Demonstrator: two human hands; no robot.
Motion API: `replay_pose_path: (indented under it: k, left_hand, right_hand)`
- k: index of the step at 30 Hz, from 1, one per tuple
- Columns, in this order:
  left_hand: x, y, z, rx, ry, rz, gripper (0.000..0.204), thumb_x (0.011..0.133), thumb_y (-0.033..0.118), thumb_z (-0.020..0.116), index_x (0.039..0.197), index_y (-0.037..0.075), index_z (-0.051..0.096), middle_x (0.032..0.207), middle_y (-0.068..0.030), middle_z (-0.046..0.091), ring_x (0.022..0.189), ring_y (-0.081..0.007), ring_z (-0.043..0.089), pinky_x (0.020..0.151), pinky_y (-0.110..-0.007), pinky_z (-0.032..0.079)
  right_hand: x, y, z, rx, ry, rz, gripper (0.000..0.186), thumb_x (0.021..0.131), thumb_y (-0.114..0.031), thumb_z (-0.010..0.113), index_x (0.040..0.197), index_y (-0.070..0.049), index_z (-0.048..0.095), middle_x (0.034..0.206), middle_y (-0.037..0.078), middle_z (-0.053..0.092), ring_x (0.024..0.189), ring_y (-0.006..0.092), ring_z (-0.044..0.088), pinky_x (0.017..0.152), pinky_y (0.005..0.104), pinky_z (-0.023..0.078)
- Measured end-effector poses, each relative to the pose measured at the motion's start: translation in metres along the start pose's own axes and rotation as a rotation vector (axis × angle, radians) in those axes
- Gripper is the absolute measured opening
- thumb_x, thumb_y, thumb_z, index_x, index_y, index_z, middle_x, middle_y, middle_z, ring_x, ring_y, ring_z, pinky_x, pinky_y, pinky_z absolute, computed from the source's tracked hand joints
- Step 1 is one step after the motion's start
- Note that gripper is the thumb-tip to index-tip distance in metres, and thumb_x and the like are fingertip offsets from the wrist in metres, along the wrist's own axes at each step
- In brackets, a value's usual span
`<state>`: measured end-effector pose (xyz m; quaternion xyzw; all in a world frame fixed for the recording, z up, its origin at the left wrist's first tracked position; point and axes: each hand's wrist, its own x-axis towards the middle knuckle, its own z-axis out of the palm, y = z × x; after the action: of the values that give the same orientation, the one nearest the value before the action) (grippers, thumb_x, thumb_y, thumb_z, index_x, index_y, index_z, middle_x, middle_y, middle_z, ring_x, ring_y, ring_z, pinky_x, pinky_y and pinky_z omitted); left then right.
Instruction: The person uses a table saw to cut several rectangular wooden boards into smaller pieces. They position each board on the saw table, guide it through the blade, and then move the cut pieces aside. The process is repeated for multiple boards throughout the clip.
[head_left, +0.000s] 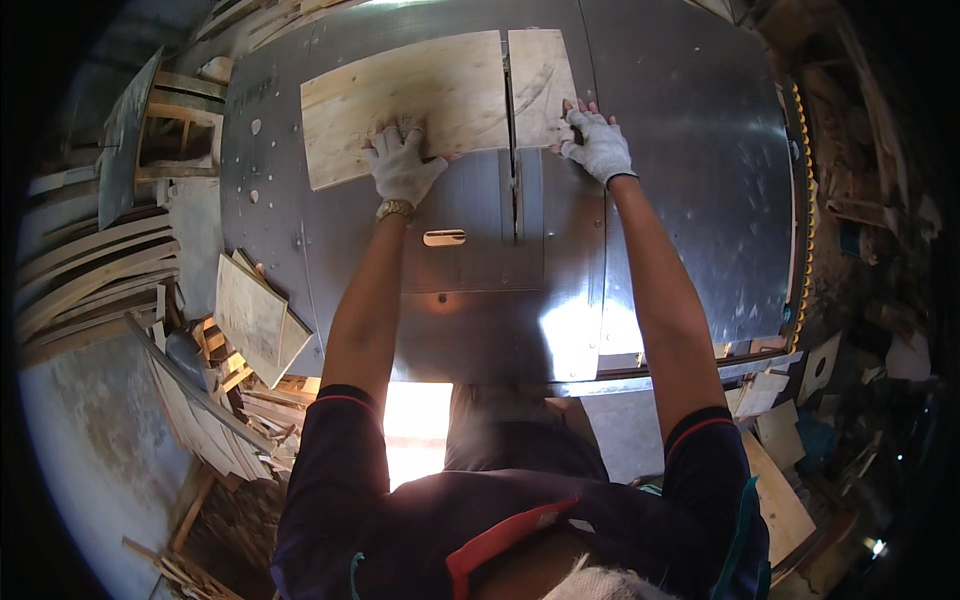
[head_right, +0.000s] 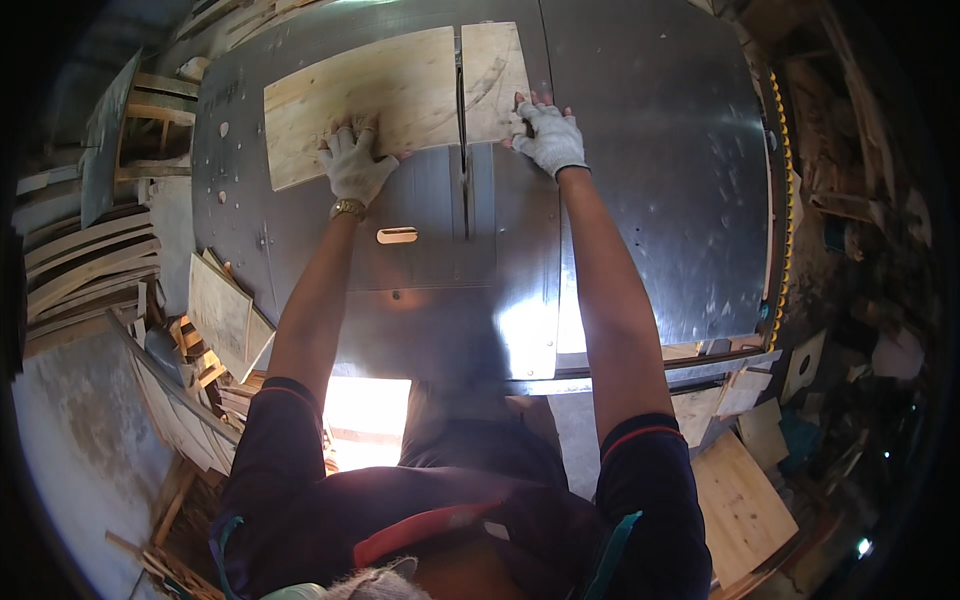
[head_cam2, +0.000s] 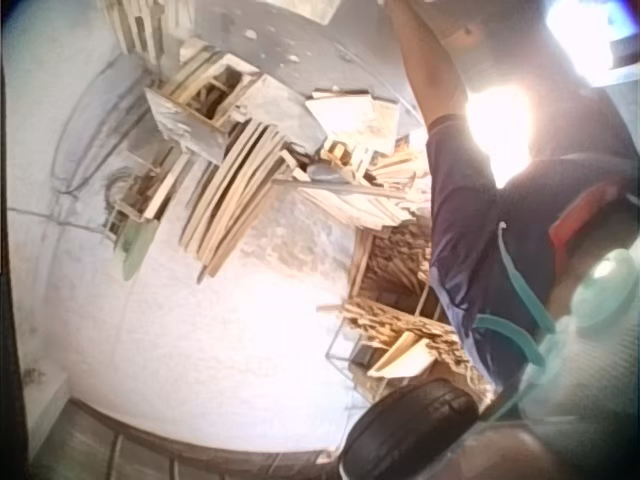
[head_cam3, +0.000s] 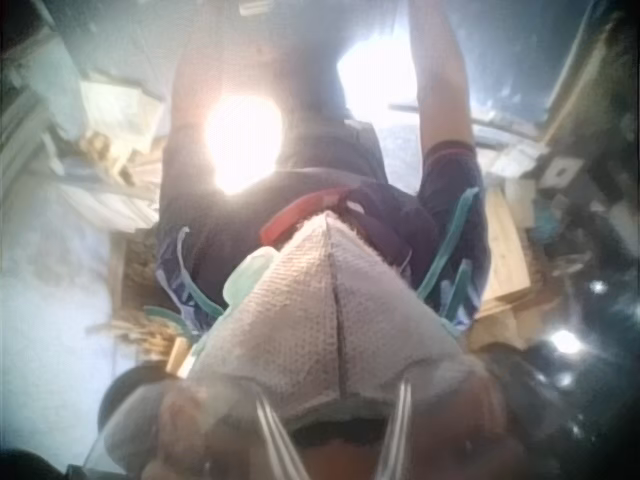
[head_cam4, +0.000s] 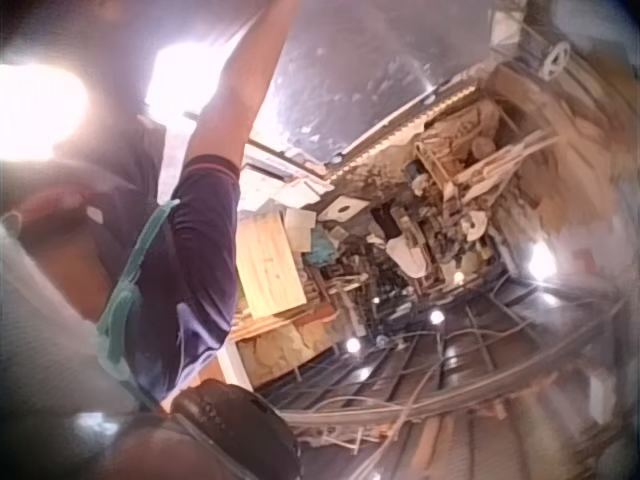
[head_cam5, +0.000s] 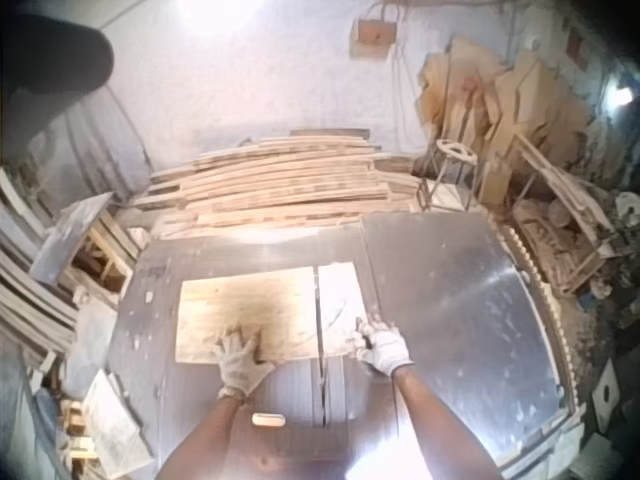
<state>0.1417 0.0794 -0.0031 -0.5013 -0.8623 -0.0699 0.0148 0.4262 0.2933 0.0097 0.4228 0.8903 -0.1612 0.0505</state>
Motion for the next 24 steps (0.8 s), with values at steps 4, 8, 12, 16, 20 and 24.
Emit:
replay_pose_path:
  k: [4, 8, 12, 16, 20, 24]
  left_hand:
    - [0.035, -0.046, 0.001, 0.094, 0.016, 0.001, 0.087, 0.079, 0.066, 0.077, 0.153, 0.027, 0.056, 0.158, -0.0182, 0.045, 0.149, -0.0372, 0.037, 0.123, -0.063, 0.020]
    - [0.053, -0.120, -0.003, 0.069, 0.006, 0.045, 0.080, 0.084, 0.061, 0.076, 0.152, 0.024, 0.055, 0.156, -0.0158, 0.049, 0.151, -0.0336, 0.036, 0.120, -0.065, 0.022]
    - [0.040, -0.162, 0.020, -0.976, 0.339, -0.552, 0.067, 0.093, 0.055, 0.070, 0.150, 0.023, 0.056, 0.152, -0.0102, 0.054, 0.146, -0.0280, 0.044, 0.116, -0.061, 0.029]
    - [0.061, -0.145, 0.016, -1.889, 0.200, -1.400, 0.055, 0.099, 0.049, 0.057, 0.145, 0.019, 0.060, 0.144, -0.0103, 0.061, 0.135, -0.0290, 0.054, 0.112, -0.057, 0.036]
    - [0.097, -0.197, 0.008, -1.976, 0.169, -1.292, 0.053, 0.099, 0.048, 0.048, 0.139, 0.016, 0.062, 0.142, -0.0111, 0.064, 0.136, -0.0342, 0.055, 0.114, -0.058, 0.038]
    - [0.134, -0.148, 0.023, -2.146, 0.087, -1.193, 0.045, 0.104, 0.042, 0.049, 0.138, 0.015, 0.063, 0.144, -0.0123, 0.064, 0.135, -0.0352, 0.057, 0.114, -0.060, 0.043]
  right_hand:
    - [-0.003, 0.027, -0.023, -0.077, -0.013, 0.070, 0.085, 0.085, -0.060, 0.076, 0.158, -0.026, 0.048, 0.169, 0.009, 0.041, 0.159, 0.0288, 0.030, 0.129, 0.0560, 0.021]
    - [-0.053, 0.101, -0.021, -0.054, 0.040, 0.128, 0.090, 0.085, -0.058, 0.076, 0.161, -0.023, 0.044, 0.169, 0.010, 0.039, 0.160, 0.0313, 0.029, 0.129, 0.0546, 0.021]
    - [-0.152, 0.122, -0.001, -0.082, 0.013, 0.134, 0.082, 0.084, -0.037, 0.077, 0.158, -0.015, 0.048, 0.165, 0.016, 0.044, 0.155, 0.0358, 0.037, 0.127, 0.0537, 0.030]
    - [-0.280, 0.100, 0.031, -0.035, 0.142, 0.120, 0.080, 0.079, -0.047, 0.086, 0.140, -0.002, 0.063, 0.144, 0.030, 0.060, 0.142, 0.0446, 0.051, 0.121, 0.0483, 0.041]
    - [-0.341, 0.016, 0.042, 0.188, 0.066, 0.605, 0.059, 0.076, -0.030, 0.091, 0.121, -0.001, 0.068, 0.127, 0.024, 0.070, 0.120, 0.0419, 0.066, 0.103, 0.0472, 0.053]
    - [-0.379, -0.021, 0.040, 0.318, 0.306, 1.042, 0.077, 0.071, -0.034, 0.092, 0.131, 0.002, 0.059, 0.124, 0.025, 0.068, 0.115, 0.0431, 0.066, 0.098, 0.0493, 0.053]
